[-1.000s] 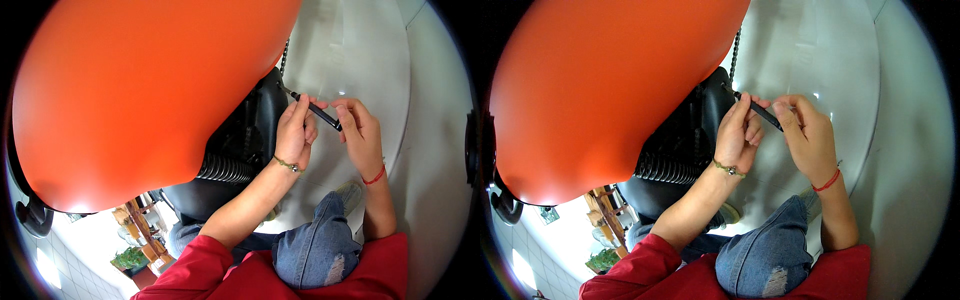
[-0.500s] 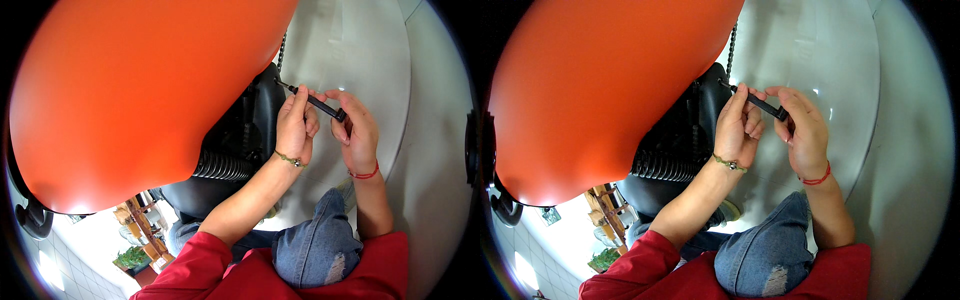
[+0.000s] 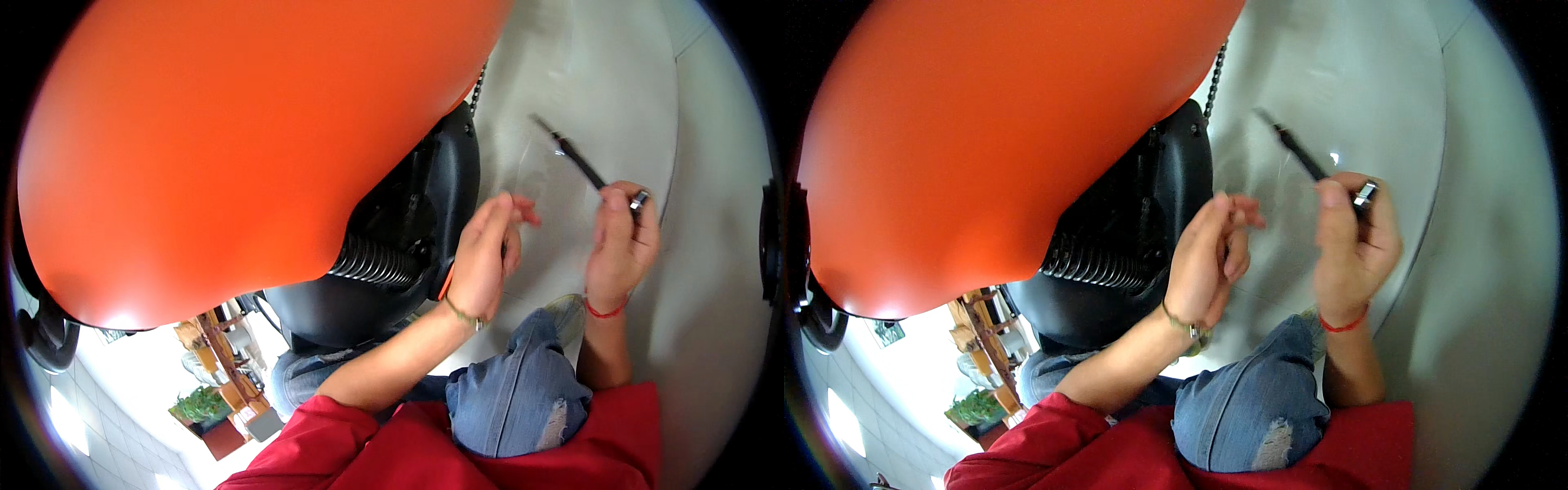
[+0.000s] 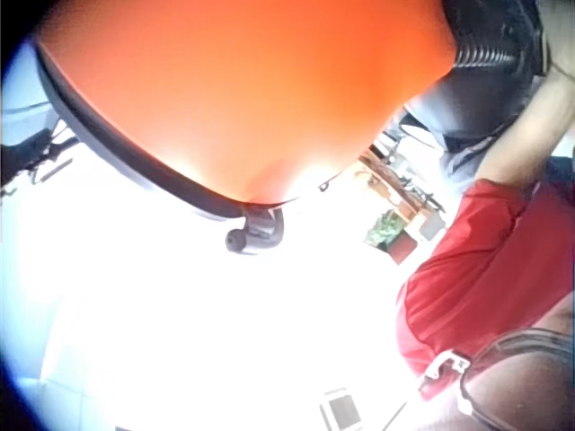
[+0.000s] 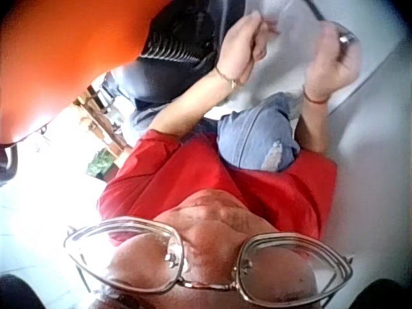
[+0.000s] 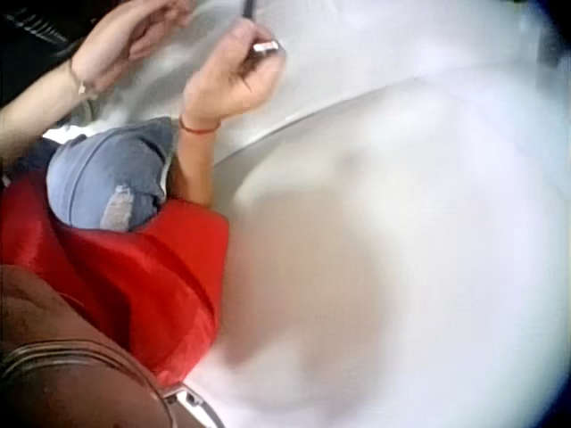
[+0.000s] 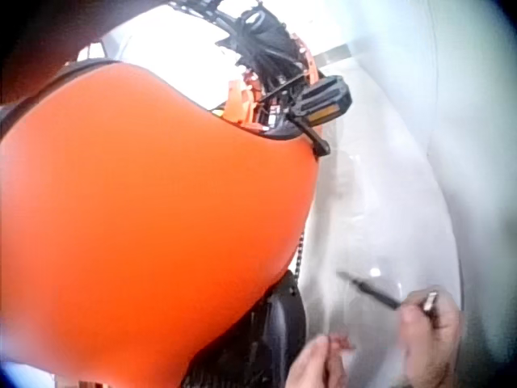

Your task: The person uses a screwdriver to attach a black plastic mudguard to the rear wheel assembly of an orange scooter. They align the mudguard, insert screws, and tighten them to secure the part to the frame.

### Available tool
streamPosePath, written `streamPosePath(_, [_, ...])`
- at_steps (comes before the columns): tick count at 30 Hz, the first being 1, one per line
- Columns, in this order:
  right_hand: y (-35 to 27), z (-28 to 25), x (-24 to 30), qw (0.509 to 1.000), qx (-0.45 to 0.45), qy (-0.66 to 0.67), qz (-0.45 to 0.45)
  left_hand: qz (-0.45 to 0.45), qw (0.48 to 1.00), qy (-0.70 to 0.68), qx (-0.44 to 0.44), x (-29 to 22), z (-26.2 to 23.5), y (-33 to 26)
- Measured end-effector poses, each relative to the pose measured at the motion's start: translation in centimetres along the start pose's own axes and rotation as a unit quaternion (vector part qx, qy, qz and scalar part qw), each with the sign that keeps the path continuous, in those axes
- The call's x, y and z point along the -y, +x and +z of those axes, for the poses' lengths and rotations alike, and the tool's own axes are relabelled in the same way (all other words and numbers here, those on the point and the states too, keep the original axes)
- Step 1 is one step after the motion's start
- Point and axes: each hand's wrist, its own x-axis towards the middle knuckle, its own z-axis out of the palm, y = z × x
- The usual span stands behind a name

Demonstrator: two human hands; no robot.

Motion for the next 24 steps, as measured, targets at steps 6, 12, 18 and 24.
streamPosePath(6, [1.4, 3.1, 0.7, 0.994, 0.005, -0.097, -0.057, 0.137, 0.986, 0.084, -0.037, -1.4, -3.2, -8.2])
streamPosePath(12, [1.4, 3.4, 1.2, 0.973, 0.068, -0.193, -0.105, 0.484, 0.784, 0.373, 0.106, -8.2, -9.6, -17.2])
streamPosePath(18, [-0.3, 7.3, 2.3, 0.95, 0.122, -0.182, -0.224, 0.717, 0.6, 0.353, -0.04, -14.6, -11.5, -23.5])
streamPosePath(24, [-2.2, 10.2, 5.1, 0.946, 0.104, -0.182, -0.245, 0.783, 0.543, 0.297, -0.062, -17.2, -14.9, -24.2])
